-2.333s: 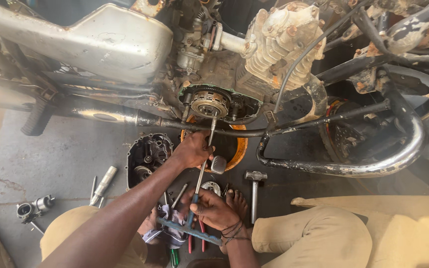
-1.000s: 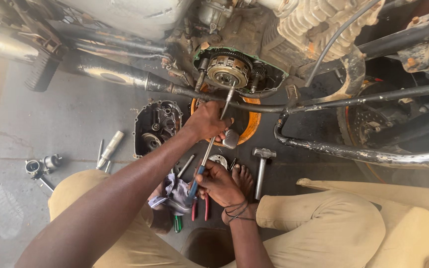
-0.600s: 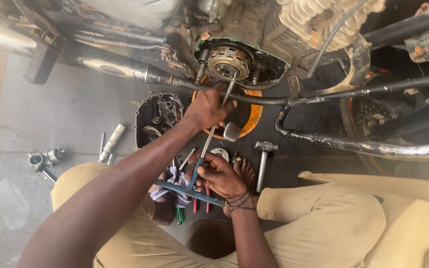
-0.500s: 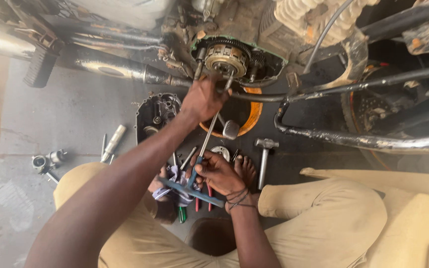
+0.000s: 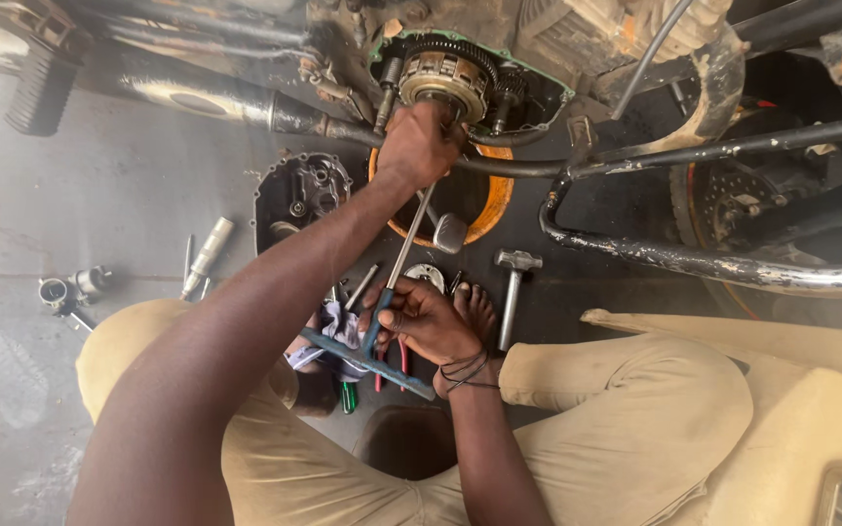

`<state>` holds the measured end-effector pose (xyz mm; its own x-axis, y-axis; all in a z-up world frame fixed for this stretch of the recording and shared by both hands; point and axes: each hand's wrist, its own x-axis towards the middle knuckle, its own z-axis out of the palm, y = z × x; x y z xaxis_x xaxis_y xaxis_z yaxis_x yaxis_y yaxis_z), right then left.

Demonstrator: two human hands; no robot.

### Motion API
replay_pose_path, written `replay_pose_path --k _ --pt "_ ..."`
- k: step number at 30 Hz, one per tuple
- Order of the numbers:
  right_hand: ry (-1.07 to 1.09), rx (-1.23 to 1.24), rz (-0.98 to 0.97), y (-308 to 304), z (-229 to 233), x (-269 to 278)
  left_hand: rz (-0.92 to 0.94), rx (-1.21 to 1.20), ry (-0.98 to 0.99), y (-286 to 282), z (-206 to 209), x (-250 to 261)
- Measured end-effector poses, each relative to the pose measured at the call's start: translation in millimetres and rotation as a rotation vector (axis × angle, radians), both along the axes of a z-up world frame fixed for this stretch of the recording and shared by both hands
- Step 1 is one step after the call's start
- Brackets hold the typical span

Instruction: The person works on the clutch assembly of a motorcycle engine, wiping internal components with a cloth, positioning a gear, and using a screwdriver-like tool to rotate or adjust parts within the assembly while sitting on the ground.

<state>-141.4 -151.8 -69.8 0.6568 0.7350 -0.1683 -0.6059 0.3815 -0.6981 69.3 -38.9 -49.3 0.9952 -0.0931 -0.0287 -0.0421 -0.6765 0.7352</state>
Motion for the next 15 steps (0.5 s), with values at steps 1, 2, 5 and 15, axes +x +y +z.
replay_pose_path --k 1,2,5,15 --pt "-0.026 -0.029 -0.013 -4.4 -9.3 -1.2 -0.003 0.019 0.019 1.4 -3.9 0.7" --pt "-0.053 -0.058 -0.025 -7.0 -18.8 -2.9 -0.001 0.020 0.023 0.0 -7.5 -1.3" --pt "-0.030 -0.120 -0.173 4.7 -39.4 -9.6 0.049 -0.024 -0.125 -3.1 -10.4 -5.7" --pt "-0.046 0.057 0.090 -0.5 40.7 6.7 0.049 -0.051 -0.002 2.4 18.6 -7.8"
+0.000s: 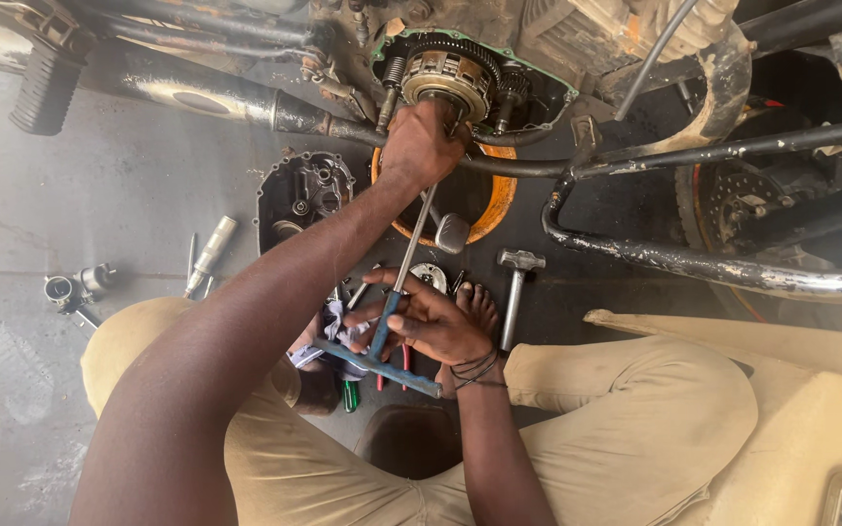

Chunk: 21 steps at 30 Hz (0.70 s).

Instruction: The person works on the clutch assembly of a motorcycle engine, wiping internal components with a cloth, positioning a gear, and using a screwdriver-like tool to rotate or adjust parts within the assembly while sitting on the ground.

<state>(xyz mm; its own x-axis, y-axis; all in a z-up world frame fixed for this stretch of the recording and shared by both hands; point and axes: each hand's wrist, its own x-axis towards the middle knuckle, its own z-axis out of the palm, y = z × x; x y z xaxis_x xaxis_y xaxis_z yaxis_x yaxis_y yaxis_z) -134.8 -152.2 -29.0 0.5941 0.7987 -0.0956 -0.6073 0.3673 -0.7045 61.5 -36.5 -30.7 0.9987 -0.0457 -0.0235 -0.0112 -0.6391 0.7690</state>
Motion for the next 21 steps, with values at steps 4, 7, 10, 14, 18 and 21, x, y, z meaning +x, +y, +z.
replay_pose_path --k 4,7,10,14,18,21 --pt "0.053 0.038 -0.015 -5.9 -21.7 -2.6 0.018 0.002 -0.022 -0.4 3.8 -3.0" --pt "0.029 -0.062 -0.051 -13.7 -52.6 -8.2 0.001 0.047 0.005 0.2 8.0 -2.6" --pt "0.011 -0.063 -0.101 -14.5 -73.2 -10.7 -0.054 0.029 0.143 2.5 12.0 -2.3" --pt "0.013 -0.140 -0.099 -9.1 -51.5 -9.6 -0.015 0.053 0.071 2.0 8.0 -1.1" --pt "0.025 -0.091 -0.060 -4.9 -10.2 -2.2 -0.015 0.051 0.094 0.6 1.0 2.0" --pt "0.057 -0.095 -0.035 -6.5 -3.2 -3.3 -0.020 0.079 0.066 0.1 -4.3 4.2"
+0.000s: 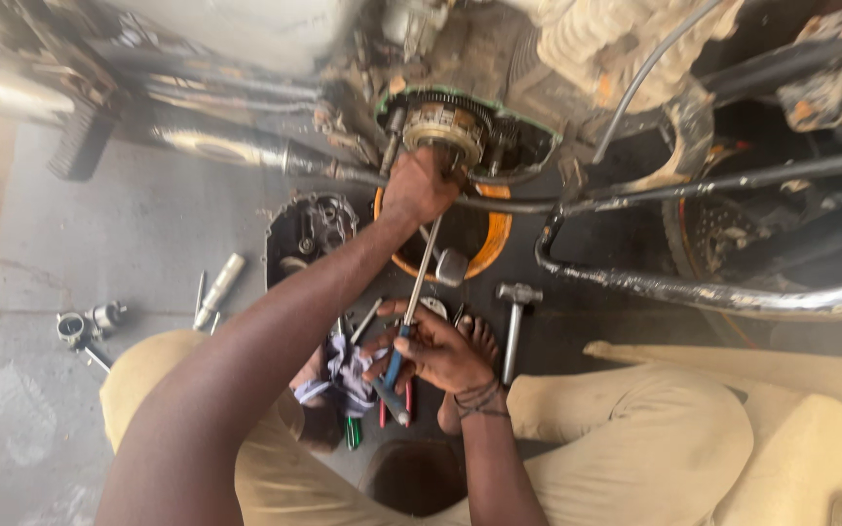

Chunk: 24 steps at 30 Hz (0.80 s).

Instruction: The person works on the clutch assembly of a motorcycle engine, wiping internal components with a cloth, positioning a gear, and using a screwdriver-like tool to rotate or adjust parts within the assembly while sitting on the ground.

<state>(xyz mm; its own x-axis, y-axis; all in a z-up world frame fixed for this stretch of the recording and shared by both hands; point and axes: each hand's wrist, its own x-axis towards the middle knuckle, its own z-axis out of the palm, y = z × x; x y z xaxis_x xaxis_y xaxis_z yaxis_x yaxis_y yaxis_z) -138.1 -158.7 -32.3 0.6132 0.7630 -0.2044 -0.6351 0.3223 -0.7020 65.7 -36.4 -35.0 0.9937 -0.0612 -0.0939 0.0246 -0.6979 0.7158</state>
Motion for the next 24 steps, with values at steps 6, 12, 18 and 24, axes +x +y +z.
replay_pose_path --k 6,12,18,24 --pt "-0.071 -0.010 -0.064 -5.6 -36.8 -3.8 0.002 -0.026 0.009 -0.3 2.3 -2.8" --pt "-0.165 0.036 -0.131 0.8 -27.8 -5.2 -0.027 -0.030 -0.013 2.0 9.0 -5.8" --pt "-0.011 -0.007 -0.047 2.8 9.2 0.0 -0.042 -0.027 0.089 3.8 18.0 -9.9" --pt "-0.013 0.038 -0.070 -6.1 -39.7 -3.1 -0.001 -0.032 0.012 1.1 -2.2 -2.3"
